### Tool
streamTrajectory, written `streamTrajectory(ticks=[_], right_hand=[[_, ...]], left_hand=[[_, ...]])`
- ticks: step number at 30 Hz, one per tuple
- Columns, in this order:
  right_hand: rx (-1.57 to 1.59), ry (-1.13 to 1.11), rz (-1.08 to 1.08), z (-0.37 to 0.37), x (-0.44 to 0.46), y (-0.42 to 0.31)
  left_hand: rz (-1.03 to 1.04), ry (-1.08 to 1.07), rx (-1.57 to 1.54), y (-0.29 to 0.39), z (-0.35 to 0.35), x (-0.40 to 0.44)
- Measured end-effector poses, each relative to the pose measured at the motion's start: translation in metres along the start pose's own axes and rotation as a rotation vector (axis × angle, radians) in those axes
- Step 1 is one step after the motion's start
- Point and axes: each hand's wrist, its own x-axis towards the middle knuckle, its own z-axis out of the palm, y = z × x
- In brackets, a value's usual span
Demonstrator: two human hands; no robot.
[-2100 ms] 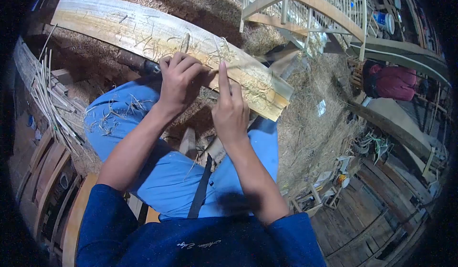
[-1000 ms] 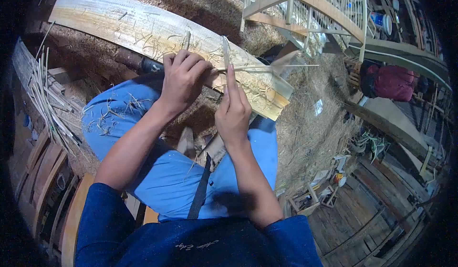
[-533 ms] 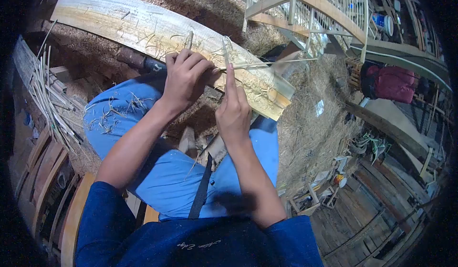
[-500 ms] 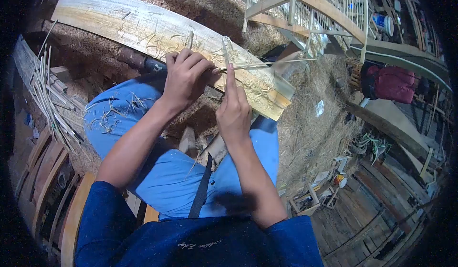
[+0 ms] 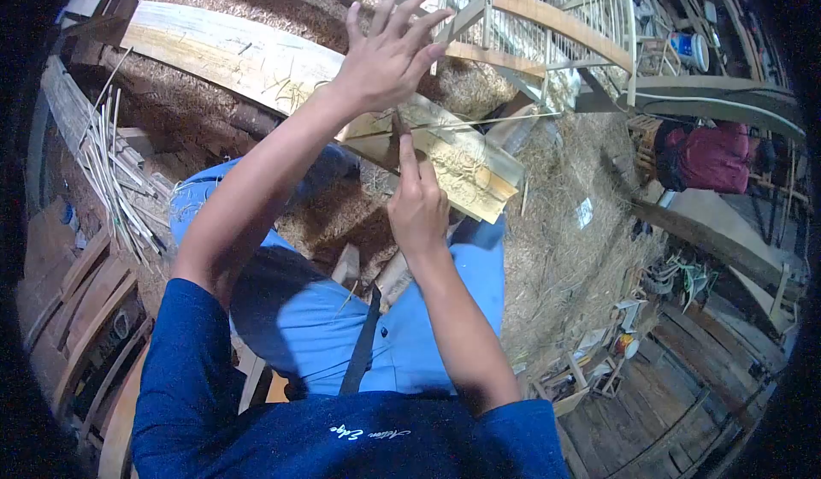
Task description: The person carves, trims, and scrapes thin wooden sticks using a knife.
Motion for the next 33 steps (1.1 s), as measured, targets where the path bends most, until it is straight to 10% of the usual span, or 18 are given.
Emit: streamTrajectory(ticks=[13,21,33], right_hand=[[0.005,-0.057,0.027,-0.010,0.005,-0.007],[-0.014,-0.018,0.018,-0.003,-0.001,-0.004],[-0.051,-0.040,0.002,0.000,0.001,0.004]], left_hand=[[-0.264,0.072,0.042,0.020,0.011,0.000],[-0.210,-0.283,-0.047,0.028,0.016,-0.007],[-0.268,-0.039,-0.005,0.024,0.020,0.011]])
